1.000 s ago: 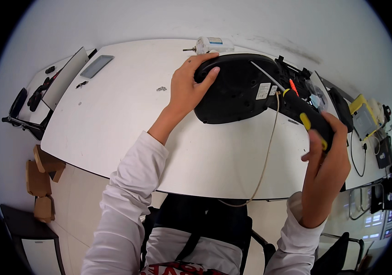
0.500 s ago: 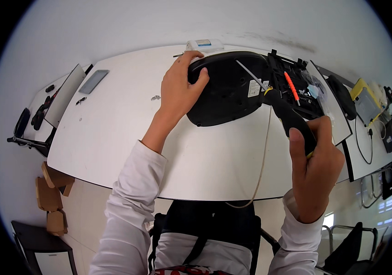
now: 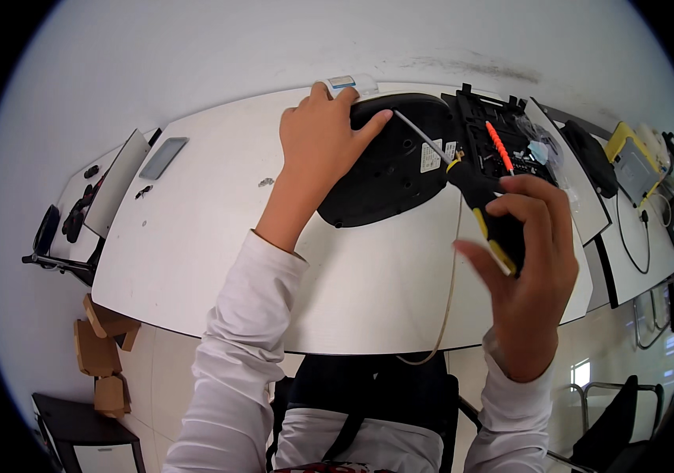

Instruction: The person uses a screwdriver to remove and reinsert screws on the base of a small appliance. They flip the appliance over, adjust the cord, and continue securing the base with screws.

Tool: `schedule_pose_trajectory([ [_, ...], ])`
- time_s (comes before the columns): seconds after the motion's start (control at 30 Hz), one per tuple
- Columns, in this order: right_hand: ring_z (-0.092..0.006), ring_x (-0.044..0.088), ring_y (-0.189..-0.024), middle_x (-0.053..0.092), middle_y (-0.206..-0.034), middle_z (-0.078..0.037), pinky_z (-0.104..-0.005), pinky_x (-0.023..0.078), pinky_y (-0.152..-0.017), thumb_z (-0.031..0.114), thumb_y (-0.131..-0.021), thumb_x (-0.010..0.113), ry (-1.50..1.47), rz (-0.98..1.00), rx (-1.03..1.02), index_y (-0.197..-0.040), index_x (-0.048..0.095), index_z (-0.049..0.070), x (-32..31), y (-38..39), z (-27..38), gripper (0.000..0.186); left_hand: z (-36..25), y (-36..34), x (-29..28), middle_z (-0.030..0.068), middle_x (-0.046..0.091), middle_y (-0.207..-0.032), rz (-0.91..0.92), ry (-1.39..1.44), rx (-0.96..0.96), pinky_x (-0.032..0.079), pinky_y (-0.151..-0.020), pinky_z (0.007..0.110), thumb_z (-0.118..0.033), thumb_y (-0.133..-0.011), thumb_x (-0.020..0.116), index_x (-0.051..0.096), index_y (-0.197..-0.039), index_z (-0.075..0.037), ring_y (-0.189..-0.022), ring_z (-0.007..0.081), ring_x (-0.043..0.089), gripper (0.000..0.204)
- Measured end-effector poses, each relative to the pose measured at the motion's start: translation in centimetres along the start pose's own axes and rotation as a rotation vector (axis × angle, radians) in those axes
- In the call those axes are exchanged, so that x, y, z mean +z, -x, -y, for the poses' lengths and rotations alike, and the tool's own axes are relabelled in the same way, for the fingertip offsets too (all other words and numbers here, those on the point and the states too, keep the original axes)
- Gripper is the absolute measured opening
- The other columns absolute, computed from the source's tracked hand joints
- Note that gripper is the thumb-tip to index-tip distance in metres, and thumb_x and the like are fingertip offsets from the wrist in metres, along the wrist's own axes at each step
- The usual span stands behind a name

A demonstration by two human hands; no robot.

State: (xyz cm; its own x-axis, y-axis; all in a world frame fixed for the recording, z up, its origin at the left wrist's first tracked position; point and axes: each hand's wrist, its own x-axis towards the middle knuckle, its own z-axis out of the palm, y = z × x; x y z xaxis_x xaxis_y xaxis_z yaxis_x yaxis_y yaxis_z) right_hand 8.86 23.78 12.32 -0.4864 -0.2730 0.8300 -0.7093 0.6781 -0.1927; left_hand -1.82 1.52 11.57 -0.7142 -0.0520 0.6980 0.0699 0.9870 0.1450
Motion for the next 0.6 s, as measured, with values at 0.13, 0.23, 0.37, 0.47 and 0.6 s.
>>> schedule_pose_trajectory([
  [0.13,-0.0255,0.061,-0.081,0.037,-0.123,-0.019,-0.0302,0.054,-0.058,-0.012,-0.064,0.07,-0.08,0.229,0.24,-0.101,0.055,0.001,-1.1,0.6,2.3,0.042,0.9,0.2,1.2,0.0098,0.062,-0.084,-0.043,0.109,-0.005,0.049,-0.062,0.033,-0.054,-0.081,0.062,0.067,-0.1,-0.009,-0.07,0.0244,0.064,0.049],
  [0.23,-0.0249,0.063,-0.085,0.047,-0.117,-0.015,-0.0296,0.055,-0.059,-0.011,-0.067,0.07,0.024,0.175,0.175,-0.109,0.059,0.001,-1.3,0.9,2.1,0.044,0.8,0.2,1.4,0.0104,0.064,-0.087,-0.021,0.201,-0.022,0.049,-0.064,0.034,-0.054,-0.081,0.062,0.066,-0.1,-0.007,-0.069,0.0246,0.064,0.051],
  [0.37,-0.0233,0.063,-0.091,0.057,-0.107,-0.011,-0.0295,0.056,-0.066,-0.003,-0.079,0.064,0.133,-0.038,0.178,-0.114,0.062,0.007,-0.6,0.6,1.5,0.037,1.1,-0.2,1.2,0.0106,0.068,-0.087,0.027,0.259,-0.034,0.049,-0.066,0.034,-0.054,-0.081,0.062,0.066,-0.101,-0.005,-0.071,0.025,0.064,0.053],
  [0.47,-0.0265,0.061,-0.1,0.056,-0.111,-0.011,-0.031,0.057,-0.07,-0.002,-0.086,0.055,0.139,-0.003,0.156,-0.118,0.058,0.009,-0.1,0.7,1.0,0.034,1.1,-0.2,1.3,0.0103,0.069,-0.082,0.007,0.278,-0.022,0.049,-0.067,0.033,-0.054,-0.08,0.063,0.066,-0.1,-0.005,-0.071,0.0246,0.064,0.053],
  [0.6,-0.0301,0.061,-0.099,0.051,-0.119,-0.015,-0.0338,0.057,-0.069,-0.01,-0.08,0.056,0.03,0.003,0.137,-0.121,0.05,0.007,0.4,1.5,1.2,0.044,1.3,-0.3,1.0,0.0098,0.068,-0.082,0.058,0.351,-0.072,0.047,-0.067,0.031,-0.052,-0.08,0.063,0.066,-0.098,-0.005,-0.068,0.0213,0.062,0.051],
])
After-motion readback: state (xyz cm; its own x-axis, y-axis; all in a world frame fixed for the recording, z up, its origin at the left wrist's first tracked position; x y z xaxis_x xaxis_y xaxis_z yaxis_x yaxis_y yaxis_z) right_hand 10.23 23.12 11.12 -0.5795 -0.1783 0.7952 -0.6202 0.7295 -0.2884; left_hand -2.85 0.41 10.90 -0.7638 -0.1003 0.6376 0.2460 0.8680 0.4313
